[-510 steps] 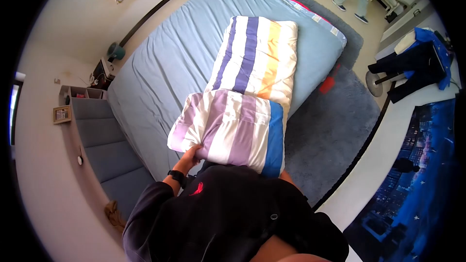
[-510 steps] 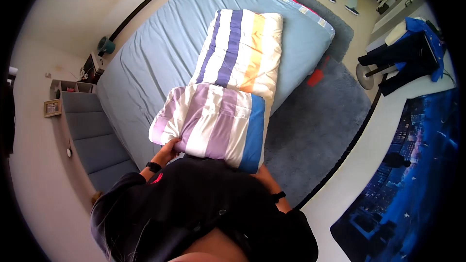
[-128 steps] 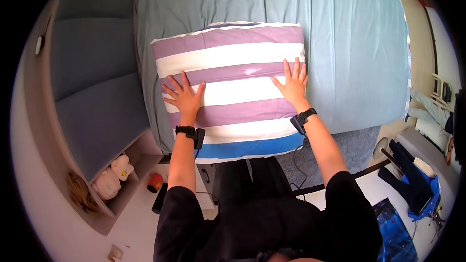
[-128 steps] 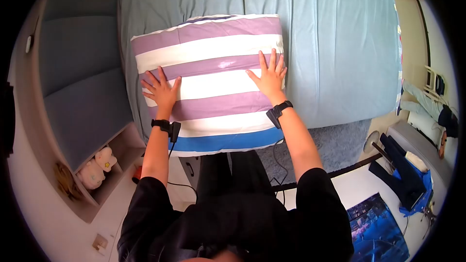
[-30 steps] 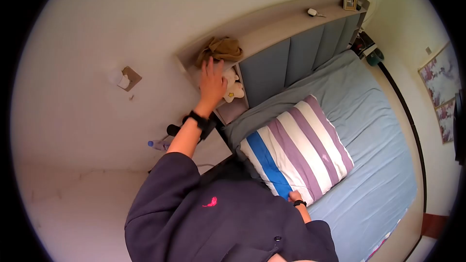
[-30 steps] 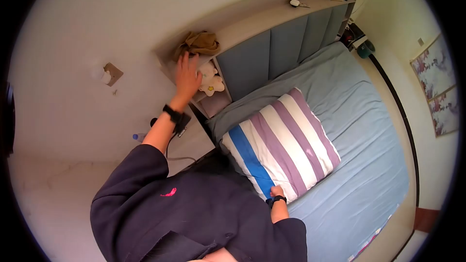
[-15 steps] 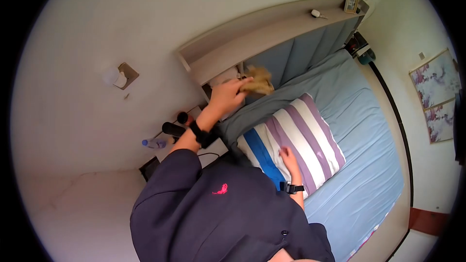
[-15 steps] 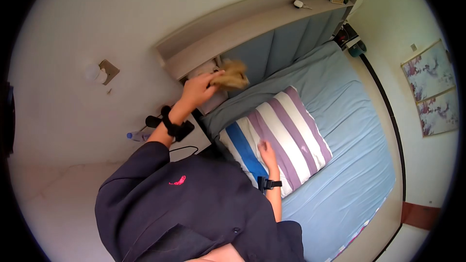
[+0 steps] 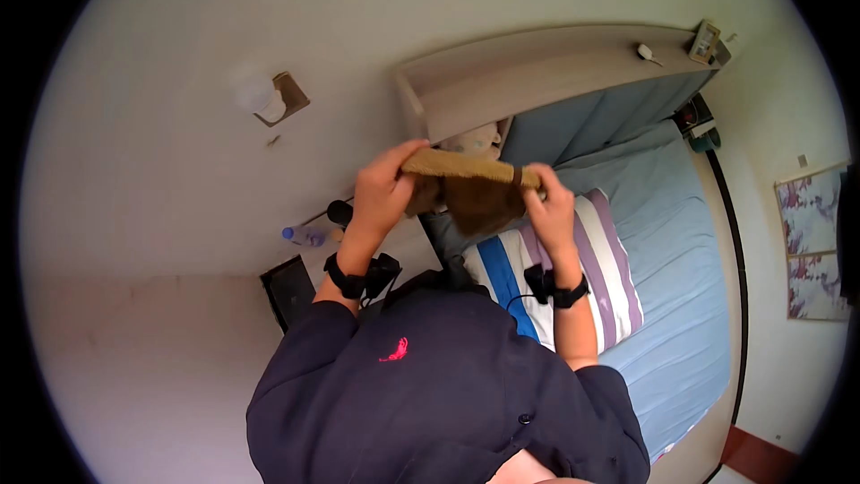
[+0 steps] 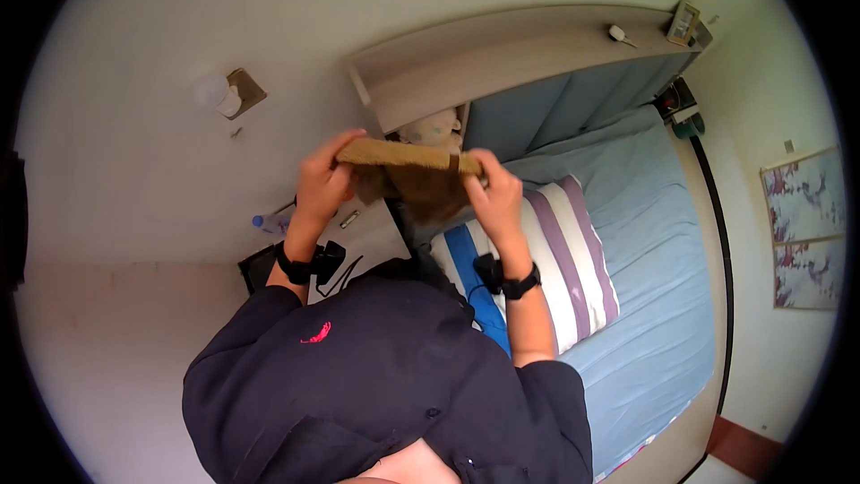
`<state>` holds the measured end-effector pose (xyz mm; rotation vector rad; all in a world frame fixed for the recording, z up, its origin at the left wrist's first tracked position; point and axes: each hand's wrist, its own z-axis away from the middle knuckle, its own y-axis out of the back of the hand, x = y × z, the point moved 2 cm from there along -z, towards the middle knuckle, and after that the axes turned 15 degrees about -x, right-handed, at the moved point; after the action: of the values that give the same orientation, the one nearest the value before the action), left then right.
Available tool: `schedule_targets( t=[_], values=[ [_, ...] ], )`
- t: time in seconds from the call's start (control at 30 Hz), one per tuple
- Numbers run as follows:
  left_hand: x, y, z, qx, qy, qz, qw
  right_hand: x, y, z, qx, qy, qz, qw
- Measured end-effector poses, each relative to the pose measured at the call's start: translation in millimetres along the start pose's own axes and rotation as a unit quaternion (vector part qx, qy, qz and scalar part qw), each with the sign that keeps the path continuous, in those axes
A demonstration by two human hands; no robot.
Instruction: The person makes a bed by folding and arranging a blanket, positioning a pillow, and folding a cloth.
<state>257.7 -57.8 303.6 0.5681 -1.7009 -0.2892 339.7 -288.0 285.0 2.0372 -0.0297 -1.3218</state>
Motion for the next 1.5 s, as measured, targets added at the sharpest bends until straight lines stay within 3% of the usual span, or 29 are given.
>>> schedule_targets(
  t=[0.1,0.17,0.23,0.3,0.33,0.4,0.5,0.63,0.7,0.83,0.9,1.07,1.13,1.17,1.23,1.27,1.3,1.37,1.43,1.5],
  values=[
    [-3,25,-16,0.074,-0.062,-0.038,0.995,-26,-4,-62,0.1,0.136,0.071,0.983],
    [-11,39,-43,0.165,-0.133,-0.048,0.976,-53,-12,-99,0.057,0.039,0.017,0.997],
    [-29,35,-76,0.17,-0.12,-0.06,0.976,-55,-37,-139,0.055,0.154,-0.026,0.986],
    [-56,21,-103,0.176,-0.107,-0.068,0.976,-39,-79,-167,-0.046,0.137,-0.027,0.989],
    [-73,10,-114,0.16,-0.106,-0.086,0.978,-26,-103,-172,-0.046,0.136,-0.024,0.989],
    [-89,-3,-123,0.146,-0.097,-0.092,0.98,-8,-141,-178,-0.102,0.047,-0.313,0.943],
    [-97,-12,-121,0.149,-0.105,-0.043,0.982,-1,-148,-165,-0.049,-0.028,-0.422,0.905],
    [-96,-26,-114,0.142,-0.1,0.031,0.984,27,-158,-148,-0.05,-0.049,-0.427,0.902],
    [-89,-34,-110,0.193,-0.104,0.113,0.969,29,-155,-139,-0.034,-0.036,-0.317,0.947],
    [-85,-47,-96,0.201,-0.109,0.118,0.966,29,-148,-121,-0.045,-0.049,-0.294,0.953],
    [-81,-59,-78,0.156,-0.1,0.014,0.983,31,-146,-99,-0.09,-0.094,-0.295,0.947],
    [-65,-55,-28,0.059,-0.134,-0.103,0.984,44,-131,-58,-0.118,-0.108,-0.28,0.947],
    [-60,-48,-9,0.014,-0.138,-0.148,0.979,49,-101,-61,-0.072,-0.083,-0.221,0.969],
    [-59,-46,1,0.021,-0.11,-0.133,0.985,52,-85,-63,-0.026,-0.059,-0.16,0.985],
    [-51,-43,9,0.025,-0.086,-0.114,0.989,49,-48,-73,0.013,-0.149,-0.194,0.97],
    [-47,-39,10,0.046,0.0,-0.003,0.999,44,-36,-80,0.018,-0.149,-0.192,0.97],
    [-45,-37,9,0.065,0.087,0.107,0.988,38,-24,-86,0.047,-0.092,-0.194,0.976],
    [-36,-37,-6,0.059,0.06,0.095,0.992,27,-6,-100,0.08,-0.035,-0.192,0.978],
    [-4,-43,-28,0.163,-0.11,-0.118,0.973,11,-7,-118,0.11,0.105,-0.118,0.981],
    [1,-60,-44,0.121,-0.146,-0.172,0.967,11,-24,-130,0.133,0.191,0.034,0.972]
  ],
)
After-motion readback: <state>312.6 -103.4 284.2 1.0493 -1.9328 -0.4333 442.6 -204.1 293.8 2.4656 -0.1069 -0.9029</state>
